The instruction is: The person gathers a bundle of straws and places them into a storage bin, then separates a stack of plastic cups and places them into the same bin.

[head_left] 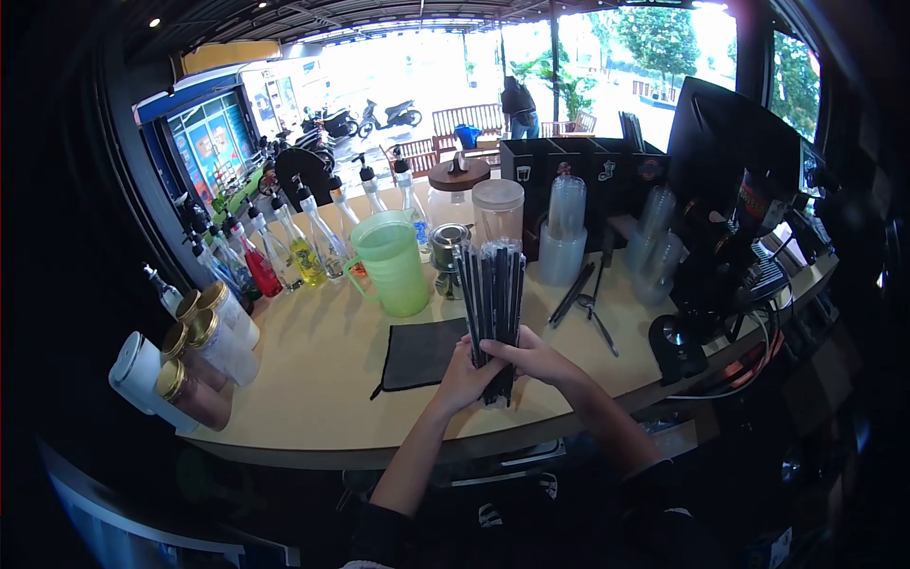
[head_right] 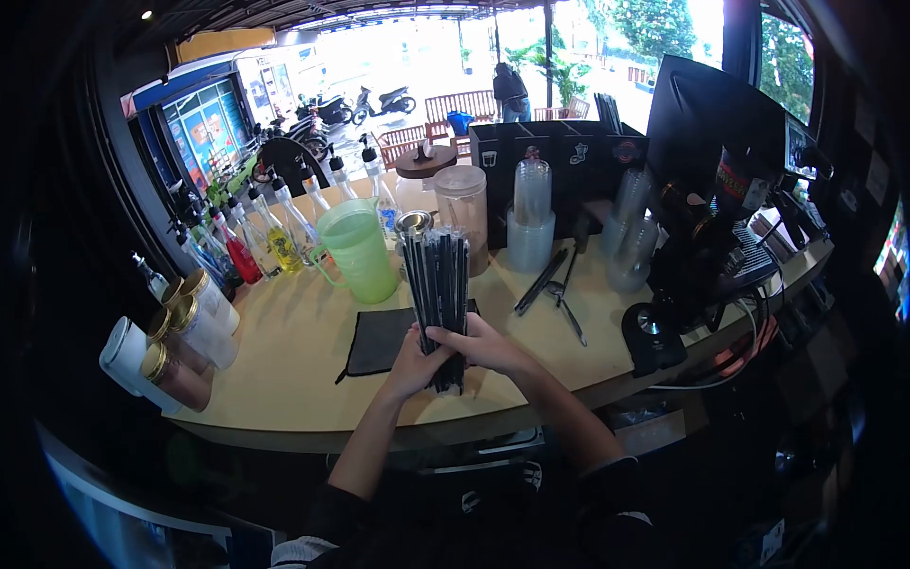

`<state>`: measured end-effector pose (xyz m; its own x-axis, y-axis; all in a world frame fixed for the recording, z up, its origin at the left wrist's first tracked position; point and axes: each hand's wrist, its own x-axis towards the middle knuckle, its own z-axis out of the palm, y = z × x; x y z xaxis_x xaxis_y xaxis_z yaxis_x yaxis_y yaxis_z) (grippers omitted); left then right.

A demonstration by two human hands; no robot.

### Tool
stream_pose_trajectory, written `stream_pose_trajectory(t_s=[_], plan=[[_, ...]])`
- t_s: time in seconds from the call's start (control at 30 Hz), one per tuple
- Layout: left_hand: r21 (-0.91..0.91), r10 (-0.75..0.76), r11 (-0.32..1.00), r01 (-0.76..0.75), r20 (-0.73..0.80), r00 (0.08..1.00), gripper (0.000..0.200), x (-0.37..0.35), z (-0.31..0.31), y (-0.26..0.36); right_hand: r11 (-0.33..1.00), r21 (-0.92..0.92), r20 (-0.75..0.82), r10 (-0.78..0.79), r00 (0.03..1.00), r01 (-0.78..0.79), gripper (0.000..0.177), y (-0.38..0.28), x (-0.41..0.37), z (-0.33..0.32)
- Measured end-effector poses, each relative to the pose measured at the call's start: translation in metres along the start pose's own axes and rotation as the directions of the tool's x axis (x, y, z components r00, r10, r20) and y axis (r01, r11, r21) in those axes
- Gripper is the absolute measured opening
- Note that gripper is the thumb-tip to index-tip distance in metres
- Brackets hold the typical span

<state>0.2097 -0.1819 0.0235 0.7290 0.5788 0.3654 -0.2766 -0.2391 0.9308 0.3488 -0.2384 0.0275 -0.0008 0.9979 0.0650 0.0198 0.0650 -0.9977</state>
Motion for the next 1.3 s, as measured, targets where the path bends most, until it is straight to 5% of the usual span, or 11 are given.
stream_pose_trajectory(t_s=[0.1, 0.17, 0.23, 0.4, 0.47, 0.53, 0.93, 1.3], plan=[[0.019, -0.049, 0.999, 0.048, 0.083, 0.995, 0.023, -0.002, -0.008, -0.008, 1.000, -0.010, 0.113, 0.025, 0.993, -0.024, 0.041, -0.012, -0.005, 0.000], [0.016, -0.078, 0.997, 0.076, 0.106, 0.991, 0.028, -0.004, -0.011, -0.014, 0.986, 0.130, 0.111, -0.117, 0.987, 0.102, 0.046, -0.008, -0.004, 0.001], [-0.145, -0.166, 0.973, 0.181, 0.110, 0.980, 0.028, -0.005, -0.012, -0.014, 0.990, 0.088, 0.057, -0.114, 0.992, 0.109, 0.046, 0.012, 0.002, -0.008], [-0.183, -0.131, 0.974, 0.137, 0.044, 0.990, 0.026, -0.006, -0.007, -0.019, 1.000, -0.028, -0.080, -0.001, 0.997, -0.001, 0.041, 0.004, -0.007, -0.012], [-0.172, -0.101, 0.980, 0.100, -0.001, 0.995, 0.024, -0.005, -0.004, -0.019, 0.984, 0.030, -0.031, -0.175, 0.984, 0.176, 0.036, -0.007, -0.011, -0.007], [-0.152, -0.048, 0.988, 0.038, -0.061, 0.997, 0.023, -0.003, -0.004, -0.023, 0.985, 0.055, -0.017, -0.163, 0.987, 0.164, 0.036, -0.009, -0.012, -0.008], [-0.146, -0.160, 0.975, 0.167, 0.058, 0.985, 0.041, -0.006, -0.006, -0.007, 0.991, 0.034, 0.031, -0.128, 0.991, 0.127, 0.043, -0.010, -0.016, -0.015], [-0.142, -0.073, 0.987, 0.069, -0.019, 0.997, 0.030, -0.005, 0.003, -0.012, 0.983, 0.026, -0.024, -0.181, 0.983, 0.182, 0.031, -0.008, -0.017, -0.007]])
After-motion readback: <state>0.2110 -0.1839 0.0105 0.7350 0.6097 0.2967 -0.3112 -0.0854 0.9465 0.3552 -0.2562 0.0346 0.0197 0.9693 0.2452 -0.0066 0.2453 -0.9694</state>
